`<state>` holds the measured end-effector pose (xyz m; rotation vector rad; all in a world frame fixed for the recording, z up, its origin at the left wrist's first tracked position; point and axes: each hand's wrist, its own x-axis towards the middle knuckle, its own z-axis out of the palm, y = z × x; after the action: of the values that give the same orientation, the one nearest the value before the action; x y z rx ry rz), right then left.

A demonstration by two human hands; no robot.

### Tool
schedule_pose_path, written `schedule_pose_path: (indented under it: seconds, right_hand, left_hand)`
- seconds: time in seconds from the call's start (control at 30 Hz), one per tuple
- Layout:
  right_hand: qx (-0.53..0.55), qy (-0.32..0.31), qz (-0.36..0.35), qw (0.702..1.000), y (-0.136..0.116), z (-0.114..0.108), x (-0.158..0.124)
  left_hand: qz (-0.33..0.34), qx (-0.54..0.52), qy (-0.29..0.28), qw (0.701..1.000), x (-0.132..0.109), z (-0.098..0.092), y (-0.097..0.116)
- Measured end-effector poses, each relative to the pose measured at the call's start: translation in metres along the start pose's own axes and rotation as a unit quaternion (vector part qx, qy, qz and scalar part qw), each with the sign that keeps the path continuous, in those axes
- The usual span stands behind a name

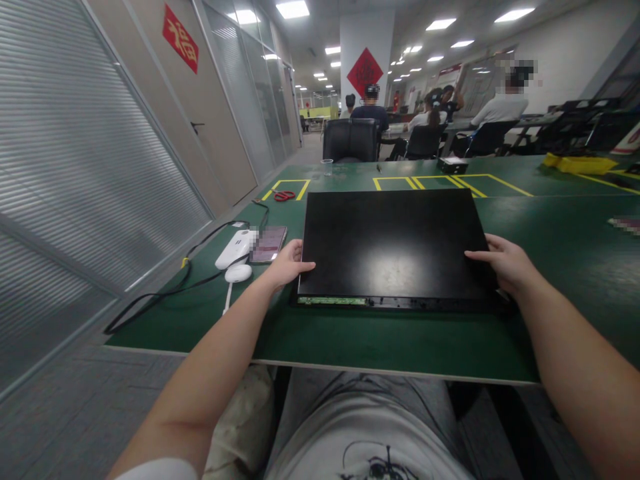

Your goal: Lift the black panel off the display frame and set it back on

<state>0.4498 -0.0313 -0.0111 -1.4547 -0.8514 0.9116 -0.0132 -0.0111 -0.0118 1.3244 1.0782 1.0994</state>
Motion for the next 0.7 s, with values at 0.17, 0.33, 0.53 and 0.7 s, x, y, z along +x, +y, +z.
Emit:
schedule_pose_path:
  seconds: [0.17,0.33,0.53,0.7]
  right_hand:
    - [0.006,-0.006,-0.007,1.0,-0.001,-0.0006,-0.0019]
    - [0.006,-0.005,0.001,1.0,0.0002,0.0005,-0.0009]
    - [-0.006,0.013,0.001,1.0,0.0,0.0025,-0.0019]
    - [-0.028,0.019,-0.01,0.999,-0.0027,0.003,-0.0051]
  left_hand:
    - [0.002,-0.001,0.001,1.0,-0.0003,-0.0002,0.0]
    - [0.003,0.006,0.002,1.0,-0.0003,0.0009,0.0001]
    - [0.009,0.054,0.021,0.998,0.0017,0.001,-0.0018]
    - [0.068,0.214,0.056,0.973,0.0018,-0.0072,-0.0009]
